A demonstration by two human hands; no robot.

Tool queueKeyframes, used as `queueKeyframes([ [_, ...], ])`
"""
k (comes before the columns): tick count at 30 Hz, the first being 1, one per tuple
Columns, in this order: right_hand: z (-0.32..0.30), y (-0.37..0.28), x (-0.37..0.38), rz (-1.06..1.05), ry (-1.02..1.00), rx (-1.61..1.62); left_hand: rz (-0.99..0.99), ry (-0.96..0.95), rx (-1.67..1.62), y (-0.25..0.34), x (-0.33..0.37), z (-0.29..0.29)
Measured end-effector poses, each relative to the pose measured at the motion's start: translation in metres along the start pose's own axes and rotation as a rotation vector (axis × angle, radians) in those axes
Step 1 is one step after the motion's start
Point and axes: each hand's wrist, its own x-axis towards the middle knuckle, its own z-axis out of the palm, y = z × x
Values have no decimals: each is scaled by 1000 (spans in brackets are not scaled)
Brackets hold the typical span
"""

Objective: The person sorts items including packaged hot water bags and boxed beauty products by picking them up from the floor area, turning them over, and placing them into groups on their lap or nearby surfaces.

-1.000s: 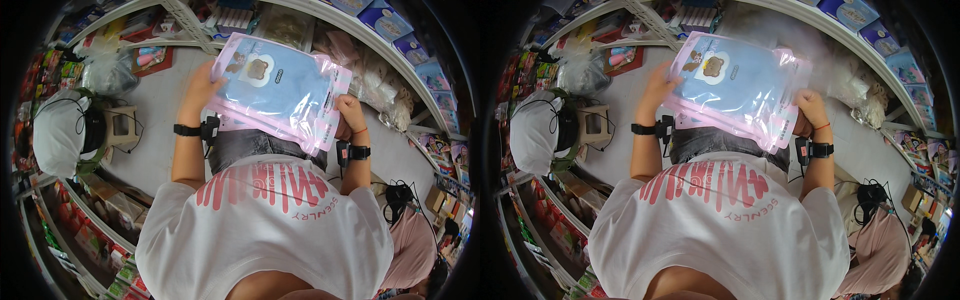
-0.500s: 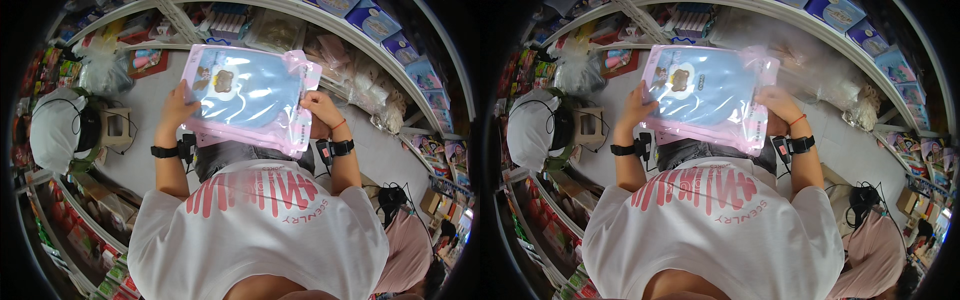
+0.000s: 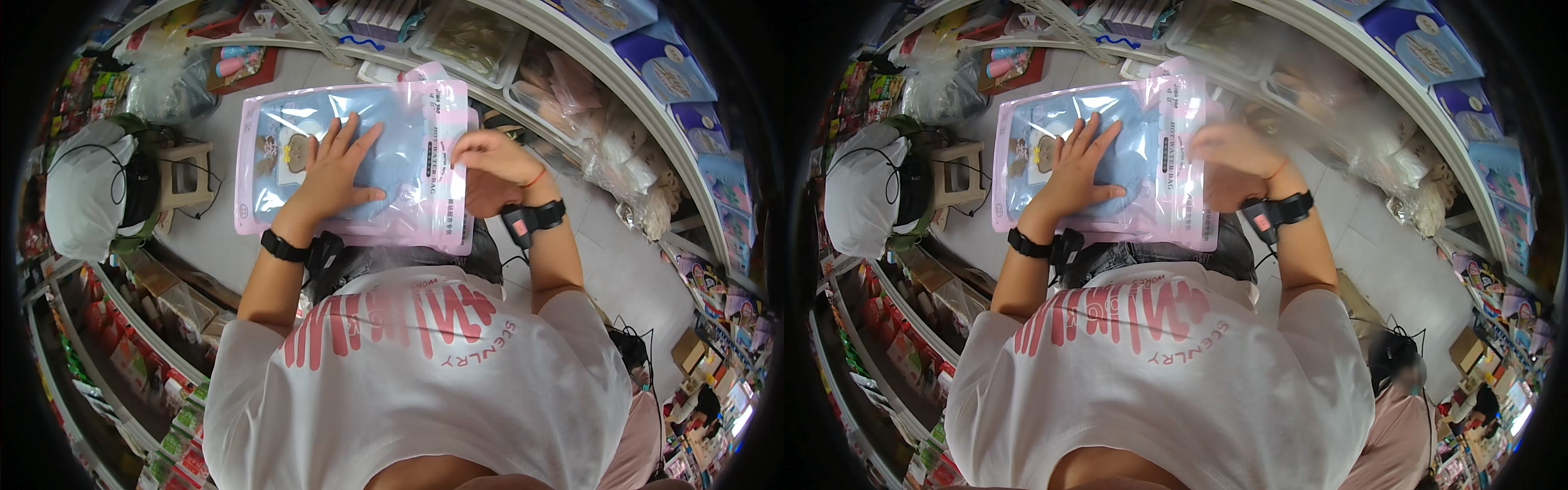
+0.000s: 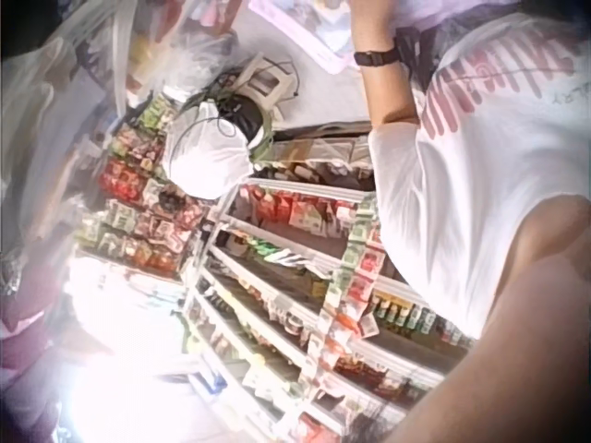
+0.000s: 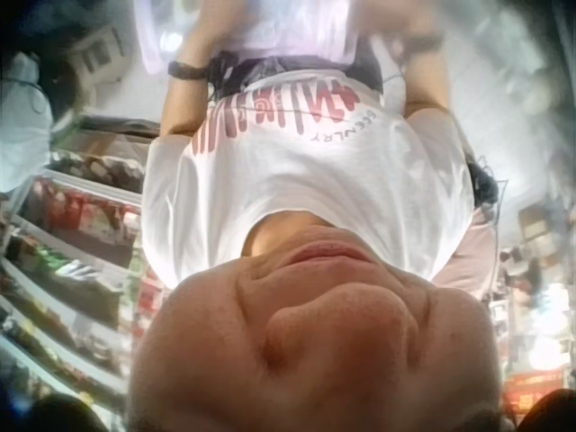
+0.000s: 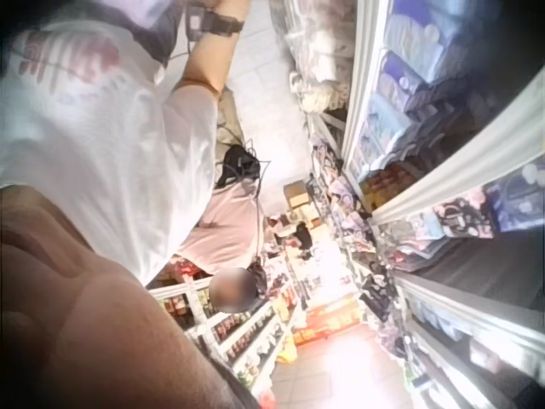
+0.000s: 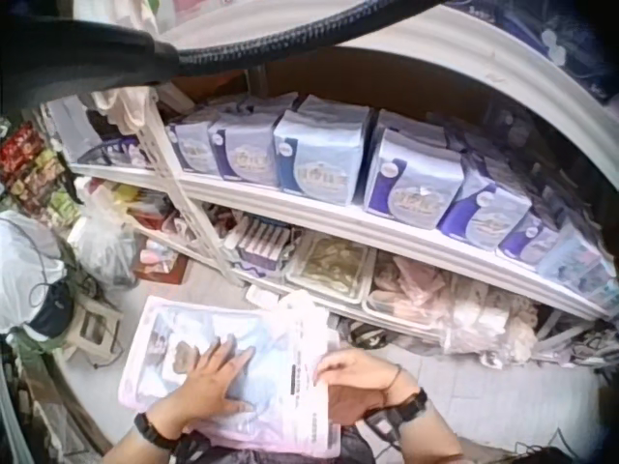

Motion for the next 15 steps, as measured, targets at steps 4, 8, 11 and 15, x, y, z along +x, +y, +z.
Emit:
queueKeyframes([
  [4, -55, 12, -1, 233, 532, 419, -18, 6, -56, -8, -4, 7],
  [8, -128, 139, 28, 424, 766, 15, 25, -55, -136, -20, 3, 1],
  [11, -153, 200, 63, 517, 724, -407, 58, -112, -197, -24, 8, -6],
  [15, -144, 203, 107, 666, 578, -636, 24, -107, -233, -24, 8, -5],
])
